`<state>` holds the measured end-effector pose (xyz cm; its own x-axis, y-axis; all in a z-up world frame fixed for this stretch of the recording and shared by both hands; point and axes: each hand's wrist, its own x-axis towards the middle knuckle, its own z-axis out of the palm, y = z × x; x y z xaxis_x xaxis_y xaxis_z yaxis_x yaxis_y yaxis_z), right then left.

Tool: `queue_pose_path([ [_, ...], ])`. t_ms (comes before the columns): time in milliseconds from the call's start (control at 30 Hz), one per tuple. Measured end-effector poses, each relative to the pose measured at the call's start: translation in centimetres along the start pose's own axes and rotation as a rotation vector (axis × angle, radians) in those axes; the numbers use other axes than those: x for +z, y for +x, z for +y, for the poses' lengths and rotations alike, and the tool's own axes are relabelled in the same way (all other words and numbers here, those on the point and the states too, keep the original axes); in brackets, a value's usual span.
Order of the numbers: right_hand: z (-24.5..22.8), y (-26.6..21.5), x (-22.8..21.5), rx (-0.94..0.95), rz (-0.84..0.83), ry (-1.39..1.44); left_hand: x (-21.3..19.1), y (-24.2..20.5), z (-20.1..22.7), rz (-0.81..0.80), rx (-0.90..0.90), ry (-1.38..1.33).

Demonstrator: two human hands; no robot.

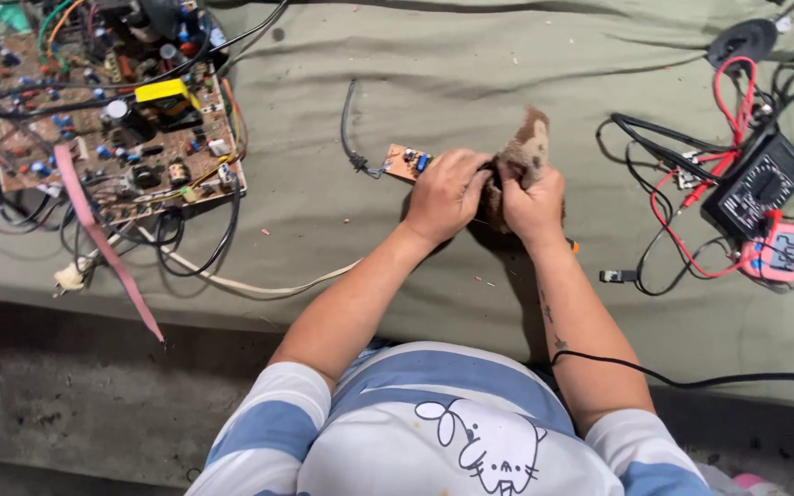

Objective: The person wipes a small circuit board and a green circuit board with a brown cloth on a workbench. The person then picks up a larger circuit board and wipes it with the cloth as well.

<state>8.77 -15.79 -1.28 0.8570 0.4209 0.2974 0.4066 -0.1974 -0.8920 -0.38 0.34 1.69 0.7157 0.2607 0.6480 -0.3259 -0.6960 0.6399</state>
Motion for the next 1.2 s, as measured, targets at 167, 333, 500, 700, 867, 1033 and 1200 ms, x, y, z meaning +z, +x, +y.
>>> queue_pose_path([
  [167, -1.5, 0.6, 0.2, -0.132, -0.006, -0.013, 0.2, -0.1, -0.4, 0.005, -0.03, 0.044],
  [333, -1.3, 0.5, 0.3, -0.083, -0.022, 0.034, -0.2, 0.0, 0.0, -0.022, -0.064, 0.028],
  [500, 1.4, 0.3, 0.4, -0.001, -0.001, 0.055, 0.4, -0.1, 0.1, -0.018, -0.008, 0.04],
  [700, -8.4, 1.4, 0.2, -0.055, -0.059, 0.072, -0.5, 0.0, 0.3, 0.013, -0.088, 0.131],
  [867, 0.6, 0.5, 0.5, 0.07, -0.032, 0.123, -0.4, 0.5, 0.8, 0.001, -0.07, 0.083],
  [1033, -3.5, 1.7, 0.7, 0.194, 0.107, 0.303, -0.2, 0.7, 1.3, -0.033, -0.024, 0.031],
  [1200, -0.4, 1.9, 0.8, 0.332, 0.45, 0.604, -0.4, 0.7, 1.1, 0.036, 0.073, 0.093],
])
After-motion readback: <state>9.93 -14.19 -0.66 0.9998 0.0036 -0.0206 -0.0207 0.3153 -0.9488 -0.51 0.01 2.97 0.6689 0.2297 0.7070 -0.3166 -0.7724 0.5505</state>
